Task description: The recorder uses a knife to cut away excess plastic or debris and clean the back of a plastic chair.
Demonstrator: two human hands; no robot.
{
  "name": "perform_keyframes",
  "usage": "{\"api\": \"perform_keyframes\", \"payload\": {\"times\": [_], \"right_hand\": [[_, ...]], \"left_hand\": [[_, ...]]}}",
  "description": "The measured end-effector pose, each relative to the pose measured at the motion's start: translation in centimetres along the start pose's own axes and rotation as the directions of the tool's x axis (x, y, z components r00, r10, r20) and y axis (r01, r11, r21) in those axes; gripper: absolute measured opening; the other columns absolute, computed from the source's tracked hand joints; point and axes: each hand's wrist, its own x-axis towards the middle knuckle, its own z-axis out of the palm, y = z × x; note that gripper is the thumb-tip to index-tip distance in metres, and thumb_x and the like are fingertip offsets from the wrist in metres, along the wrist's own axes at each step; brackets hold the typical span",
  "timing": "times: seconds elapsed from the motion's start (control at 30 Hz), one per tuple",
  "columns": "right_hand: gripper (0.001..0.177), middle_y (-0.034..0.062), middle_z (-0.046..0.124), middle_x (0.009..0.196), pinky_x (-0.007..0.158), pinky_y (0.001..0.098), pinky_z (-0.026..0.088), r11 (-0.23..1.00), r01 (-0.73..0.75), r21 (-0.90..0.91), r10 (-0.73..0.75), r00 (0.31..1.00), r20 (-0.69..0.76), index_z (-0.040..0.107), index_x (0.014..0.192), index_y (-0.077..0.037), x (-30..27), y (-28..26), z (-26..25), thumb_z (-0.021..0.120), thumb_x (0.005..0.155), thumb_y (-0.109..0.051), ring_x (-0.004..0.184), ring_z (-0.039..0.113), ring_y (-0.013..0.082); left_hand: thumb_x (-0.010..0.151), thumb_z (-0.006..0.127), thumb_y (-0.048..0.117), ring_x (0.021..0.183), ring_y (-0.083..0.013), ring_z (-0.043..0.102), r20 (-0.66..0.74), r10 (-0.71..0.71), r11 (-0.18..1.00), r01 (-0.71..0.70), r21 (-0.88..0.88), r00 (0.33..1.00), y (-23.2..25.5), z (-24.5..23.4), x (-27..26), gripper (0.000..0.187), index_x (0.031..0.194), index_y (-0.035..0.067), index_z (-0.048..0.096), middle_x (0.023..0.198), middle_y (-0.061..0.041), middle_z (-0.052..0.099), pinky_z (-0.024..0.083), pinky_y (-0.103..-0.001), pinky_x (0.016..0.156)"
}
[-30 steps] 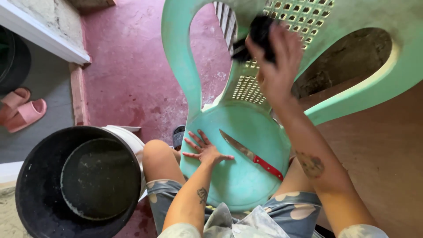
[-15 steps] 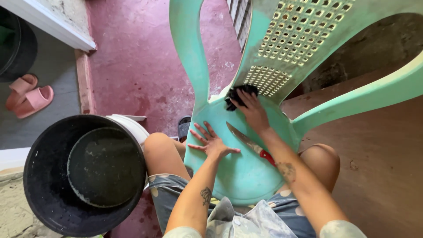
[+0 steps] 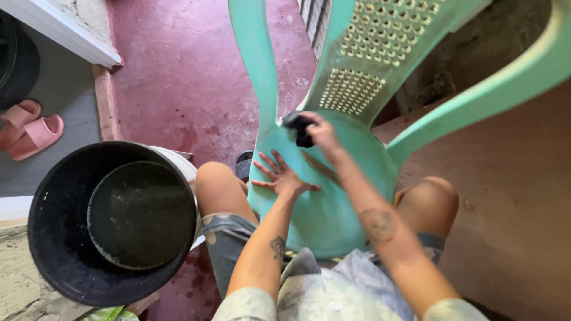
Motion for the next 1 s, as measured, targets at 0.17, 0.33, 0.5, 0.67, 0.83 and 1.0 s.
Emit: {"api": "perform_keyframes", "payload": {"times": [0.17,0.33,0.5,0.67,0.83,1.0], "right_hand": [[0.033,0.0039,0.071,0.110,0.081,0.0388,0.057,0.840,-0.243,0.485,0.275,0.961,0.006,0.066,0.121,-0.019,-6.2,-7.6,-6.9,0.056,0.091,-0.012,0.099,0.068,0.0202],[0.024,0.0041,0.071,0.111,0.082,0.0340,0.056,0.674,-0.294,0.678,0.239,0.955,0.176,0.067,0.118,-0.010,-10.7,-7.3,-11.1,0.058,0.097,-0.015,0.096,0.069,0.0194],[0.031,0.0010,0.069,0.103,0.077,0.0312,0.054,0.793,-0.291,0.536,0.250,0.957,0.150,0.069,0.120,-0.012,-12.6,-7.6,-11.5,0.057,0.092,-0.015,0.089,0.065,0.0149],[0.033,0.0019,0.070,0.107,0.082,0.0327,0.058,0.777,-0.313,0.546,0.228,0.949,0.219,0.065,0.120,-0.011,-12.8,-8.5,-9.4,0.055,0.088,-0.012,0.094,0.068,0.0168],[0.036,0.0056,0.070,0.115,0.086,0.0342,0.058,0.735,-0.312,0.601,0.119,0.933,0.339,0.066,0.128,-0.009,-13.5,-10.8,-6.2,0.054,0.093,-0.012,0.098,0.068,0.0193],[0.040,0.0050,0.073,0.118,0.091,0.0360,0.059,0.722,-0.401,0.563,0.128,0.878,0.462,0.064,0.130,-0.014,-15.1,-16.8,3.9,0.055,0.091,-0.013,0.106,0.070,0.0198]], "left_hand": [[0.033,0.091,0.077,0.147,-0.0532,-0.034,-0.083,0.066,0.995,-0.072,-0.064,0.994,-0.6,1.2,0.2,0.187,0.161,0.008,-0.025,0.164,-0.029,-0.033,-0.009,-0.086,0.104],[0.033,0.091,0.077,0.147,-0.0554,-0.032,-0.158,0.109,0.990,-0.121,-0.068,0.981,-1.3,2.1,0.8,0.184,0.163,0.007,-0.020,0.164,-0.030,-0.030,-0.011,-0.085,0.106],[0.068,0.080,0.074,0.154,-0.0468,-0.019,-0.278,0.154,0.919,-0.241,-0.313,0.948,-2.2,4.5,4.7,0.136,0.163,0.009,0.009,0.167,-0.028,-0.017,-0.006,-0.081,0.111],[0.083,0.077,0.059,0.155,-0.0483,0.003,-0.394,0.366,0.794,-0.504,-0.341,0.843,-1.6,2.5,3.1,0.095,0.152,0.006,0.039,0.164,-0.029,0.006,0.009,-0.065,0.121],[0.088,0.075,0.040,0.144,-0.0489,0.029,-0.557,0.343,0.606,-0.631,-0.484,0.757,-2.2,-3.5,-2.8,0.067,0.143,0.008,0.053,0.159,-0.027,0.022,0.029,-0.052,0.117],[0.100,0.071,0.024,0.143,-0.0381,0.040,-0.769,0.187,0.421,-0.757,-0.499,0.611,-11.2,-9.0,-9.0,0.041,0.135,0.005,0.059,0.151,-0.022,0.041,0.035,-0.047,0.116]]}}
